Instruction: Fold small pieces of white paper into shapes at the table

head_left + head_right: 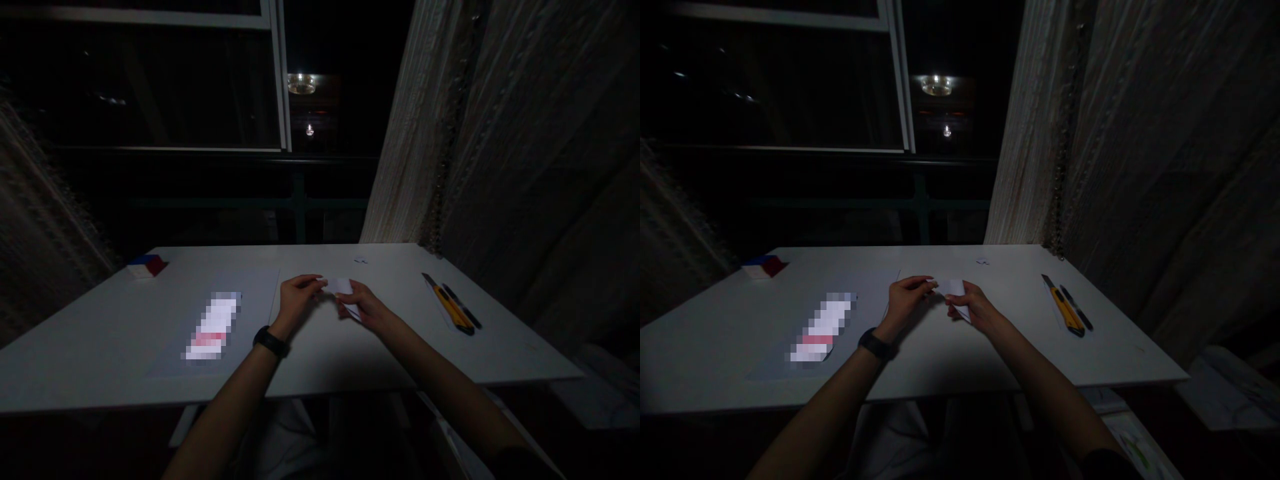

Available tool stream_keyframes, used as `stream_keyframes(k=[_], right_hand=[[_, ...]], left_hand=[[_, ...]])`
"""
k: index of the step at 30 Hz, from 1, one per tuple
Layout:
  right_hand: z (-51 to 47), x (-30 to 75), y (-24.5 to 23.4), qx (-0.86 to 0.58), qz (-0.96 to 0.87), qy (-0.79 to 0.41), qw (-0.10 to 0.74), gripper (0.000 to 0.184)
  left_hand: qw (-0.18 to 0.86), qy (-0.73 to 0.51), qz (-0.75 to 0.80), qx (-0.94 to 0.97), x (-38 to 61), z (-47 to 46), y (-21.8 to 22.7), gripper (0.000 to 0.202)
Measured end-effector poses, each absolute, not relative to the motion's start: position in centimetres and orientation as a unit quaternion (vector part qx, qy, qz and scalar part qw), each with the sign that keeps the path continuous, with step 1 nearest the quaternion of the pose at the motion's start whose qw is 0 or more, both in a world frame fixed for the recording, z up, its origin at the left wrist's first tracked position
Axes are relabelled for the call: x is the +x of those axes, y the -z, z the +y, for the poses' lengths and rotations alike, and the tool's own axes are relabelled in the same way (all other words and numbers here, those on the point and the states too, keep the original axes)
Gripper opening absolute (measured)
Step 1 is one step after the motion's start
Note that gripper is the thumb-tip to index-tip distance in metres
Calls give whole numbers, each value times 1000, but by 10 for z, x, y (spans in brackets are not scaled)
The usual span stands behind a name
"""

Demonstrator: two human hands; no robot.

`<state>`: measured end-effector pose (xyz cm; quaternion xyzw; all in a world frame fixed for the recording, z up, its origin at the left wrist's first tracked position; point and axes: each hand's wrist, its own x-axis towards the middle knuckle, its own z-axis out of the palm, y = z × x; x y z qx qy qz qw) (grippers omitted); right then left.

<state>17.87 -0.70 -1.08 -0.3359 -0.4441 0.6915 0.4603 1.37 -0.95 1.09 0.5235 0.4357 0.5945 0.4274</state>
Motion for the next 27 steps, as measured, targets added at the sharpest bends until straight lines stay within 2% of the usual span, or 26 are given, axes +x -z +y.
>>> stream_keyframes(k=[27], right_hand=[[-9,180,6,-337,-430,-701,458,34]], left_hand=[[430,-598,433,520,12,-8,-8,29]])
